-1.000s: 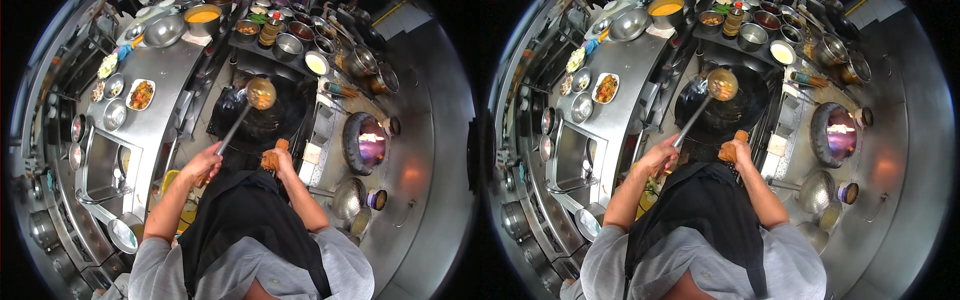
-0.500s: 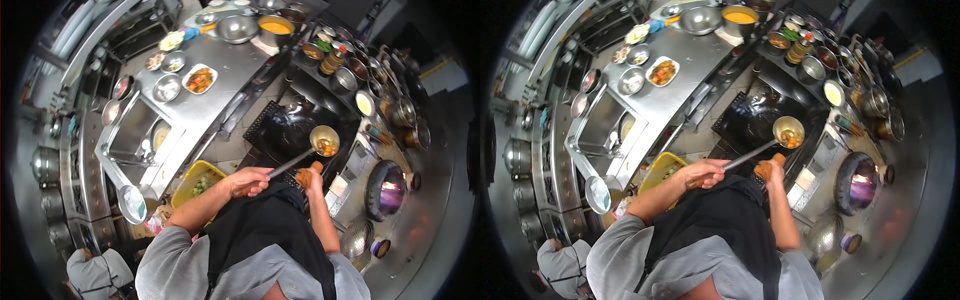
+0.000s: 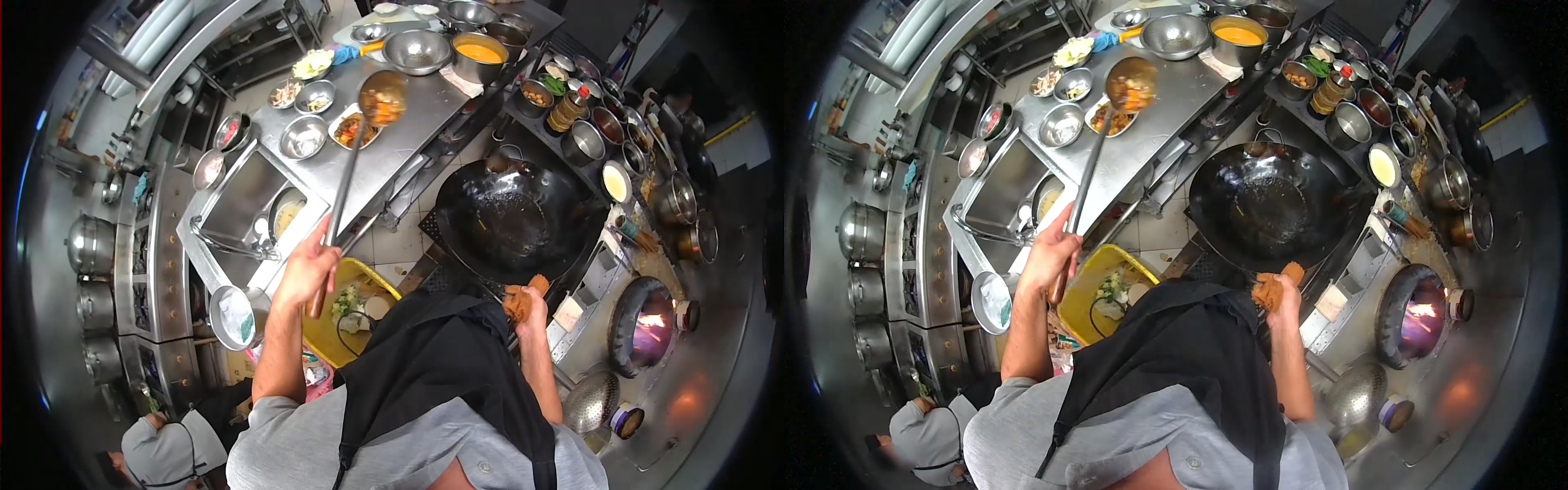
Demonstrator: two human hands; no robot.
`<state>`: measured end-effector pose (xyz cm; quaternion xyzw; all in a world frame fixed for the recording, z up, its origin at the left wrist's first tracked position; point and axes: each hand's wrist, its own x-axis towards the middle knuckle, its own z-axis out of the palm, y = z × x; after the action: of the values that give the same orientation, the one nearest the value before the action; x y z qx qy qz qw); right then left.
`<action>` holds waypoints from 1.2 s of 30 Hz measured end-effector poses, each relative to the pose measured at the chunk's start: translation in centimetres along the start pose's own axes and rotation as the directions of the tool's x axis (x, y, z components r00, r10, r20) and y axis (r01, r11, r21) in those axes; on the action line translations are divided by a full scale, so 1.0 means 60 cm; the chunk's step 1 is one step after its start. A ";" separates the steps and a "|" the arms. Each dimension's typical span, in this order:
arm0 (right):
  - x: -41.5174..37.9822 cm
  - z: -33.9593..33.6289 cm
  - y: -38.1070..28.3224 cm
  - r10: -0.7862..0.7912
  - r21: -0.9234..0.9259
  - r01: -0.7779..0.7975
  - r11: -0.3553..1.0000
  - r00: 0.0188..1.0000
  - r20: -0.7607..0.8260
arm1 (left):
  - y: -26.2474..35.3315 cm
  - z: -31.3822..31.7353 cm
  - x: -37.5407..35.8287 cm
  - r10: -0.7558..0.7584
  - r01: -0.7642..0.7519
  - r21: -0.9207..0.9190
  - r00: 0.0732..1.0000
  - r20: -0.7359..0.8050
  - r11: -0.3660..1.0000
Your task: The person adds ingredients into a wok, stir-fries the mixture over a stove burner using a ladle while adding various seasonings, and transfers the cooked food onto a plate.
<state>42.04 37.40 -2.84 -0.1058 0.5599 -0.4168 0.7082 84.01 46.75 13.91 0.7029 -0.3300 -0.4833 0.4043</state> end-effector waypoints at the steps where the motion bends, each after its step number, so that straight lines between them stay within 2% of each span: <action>1: -0.004 0.005 -0.002 -0.001 0.001 0.001 1.000 1.000 0.002 | 0.005 -0.005 0.013 -0.005 0.008 0.059 0.999 -0.054 0.998; 6: -0.017 0.012 -0.015 -0.056 0.031 0.056 0.998 0.998 -0.010 | -0.029 -0.039 0.080 -0.009 0.046 0.204 0.984 -0.180 0.978; 8: -0.033 0.014 -0.028 -0.064 0.042 0.064 0.997 0.998 -0.015 | -0.040 -0.039 0.087 0.006 0.038 0.215 0.980 -0.197 0.976; 14: -0.038 -0.013 -0.055 -0.091 0.110 0.097 0.989 0.994 -0.064 | -0.057 -0.042 0.088 0.040 0.076 0.405 0.962 -0.271 0.911; 16: -0.035 -0.029 -0.068 -0.095 0.124 0.110 0.986 0.989 -0.115 | -0.100 -0.060 0.109 0.233 -0.036 0.574 0.933 -0.273 0.818; 18: -0.043 -0.029 -0.080 -0.128 0.139 0.145 0.980 0.983 -0.129 | -0.082 -0.055 0.103 0.235 -0.056 0.544 0.935 -0.265 0.837; 20: -0.052 -0.030 -0.091 -0.168 0.148 0.192 0.970 0.972 -0.164 | -0.057 -0.049 0.091 0.090 0.000 0.310 0.957 -0.276 0.951; 23: -0.058 -0.042 -0.098 -0.192 0.161 0.224 0.961 0.962 -0.193 | -0.043 -0.048 0.074 0.064 0.005 0.245 0.960 -0.272 0.970; 26: -0.059 -0.060 -0.098 -0.206 0.158 0.243 0.957 0.954 -0.219 | -0.073 -0.048 0.089 0.101 -0.006 0.351 0.963 -0.251 0.936; 27: -0.061 -0.056 -0.098 -0.237 0.170 0.279 0.945 0.943 -0.232 | -0.058 -0.042 0.083 0.021 0.063 0.329 0.969 -0.248 0.942; 28: -0.067 -0.058 -0.098 -0.265 0.180 0.314 0.932 0.931 -0.252 | -0.063 -0.039 0.090 0.024 0.057 0.337 0.972 -0.232 0.940; 30: -0.073 -0.071 -0.095 -0.241 0.166 0.285 0.944 0.940 -0.242 | -0.096 -0.044 0.093 0.111 0.023 0.483 0.962 -0.248 0.876; 31: -0.072 -0.074 -0.094 -0.231 0.164 0.272 0.948 0.945 -0.230 | -0.109 -0.048 0.099 0.160 -0.022 0.489 0.957 -0.242 0.872; 32: -0.080 -0.079 -0.091 -0.226 0.166 0.270 0.949 0.943 -0.244 | -0.103 -0.040 0.097 0.153 -0.021 0.493 0.961 -0.229 0.870; 34: -0.081 -0.072 -0.087 -0.215 0.146 0.261 0.954 0.939 -0.270 | -0.084 -0.034 0.088 0.197 0.000 0.614 0.947 -0.254 0.789; 36: -0.090 -0.072 -0.080 -0.210 0.164 0.262 0.951 0.937 -0.278 | -0.082 -0.028 0.086 0.189 0.008 0.624 0.950 -0.249 0.781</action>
<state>35.85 39.60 2.43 -0.0464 0.5861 -0.5628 0.5811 87.60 44.98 7.76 0.8437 -0.4389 -0.2168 0.2200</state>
